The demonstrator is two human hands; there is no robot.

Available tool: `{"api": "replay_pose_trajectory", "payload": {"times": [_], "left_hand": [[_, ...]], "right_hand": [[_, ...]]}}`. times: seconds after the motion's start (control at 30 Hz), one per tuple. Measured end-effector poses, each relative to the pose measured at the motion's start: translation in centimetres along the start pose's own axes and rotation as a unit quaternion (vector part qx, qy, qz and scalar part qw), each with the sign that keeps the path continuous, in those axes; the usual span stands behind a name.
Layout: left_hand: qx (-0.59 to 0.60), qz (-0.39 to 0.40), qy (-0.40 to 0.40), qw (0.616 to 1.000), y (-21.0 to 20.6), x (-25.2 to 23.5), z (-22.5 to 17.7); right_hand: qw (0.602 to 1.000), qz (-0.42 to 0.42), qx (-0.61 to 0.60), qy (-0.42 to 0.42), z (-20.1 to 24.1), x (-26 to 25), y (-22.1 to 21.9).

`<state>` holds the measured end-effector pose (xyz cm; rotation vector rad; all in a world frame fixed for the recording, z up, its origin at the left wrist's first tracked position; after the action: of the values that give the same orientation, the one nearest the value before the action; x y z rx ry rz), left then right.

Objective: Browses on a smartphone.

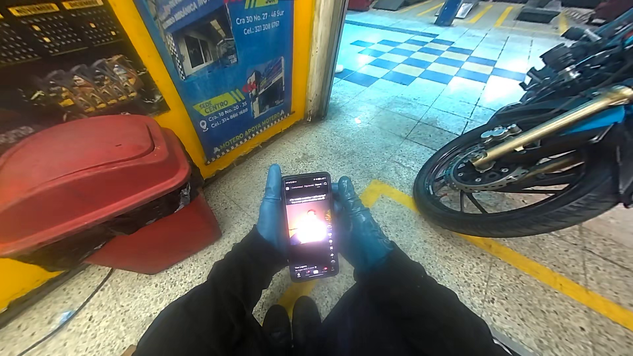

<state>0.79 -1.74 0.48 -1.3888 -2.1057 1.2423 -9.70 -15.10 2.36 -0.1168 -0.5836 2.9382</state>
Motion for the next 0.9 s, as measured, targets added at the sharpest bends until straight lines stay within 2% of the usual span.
{"api": "replay_pose_trajectory", "payload": {"times": [0.17, 0.6, 0.8, 0.9], "left_hand": [[0.004, -0.012, 0.000, 1.000, 0.08, 0.13, 0.07], [0.026, 0.023, 0.021, 0.999, -0.07, 0.08, 0.11], [-0.013, -0.008, -0.003, 1.000, 0.15, 0.18, 0.10], [0.001, 0.004, 0.004, 1.000, 0.08, 0.13, 0.07]], "right_hand": [[1.000, 0.006, -0.003, -0.004, 0.08, 0.07, -0.01], [1.000, -0.007, -0.009, -0.016, -0.05, 0.12, 0.05], [0.999, -0.006, -0.022, -0.023, -0.03, 0.05, 0.11], [1.000, -0.004, -0.019, -0.023, 0.05, 0.03, 0.09]]}}
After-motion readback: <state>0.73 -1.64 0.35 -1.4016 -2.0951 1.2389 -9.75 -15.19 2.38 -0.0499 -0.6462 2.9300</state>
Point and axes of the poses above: each hand's wrist, its own x-axis away from the middle knuckle, its own y-axis out of the back of the hand, z = x × y, the point moved 2 cm from there along -x, towards the middle knuckle, and after that the axes turned 1 degree about x, right-handed, at the moved point
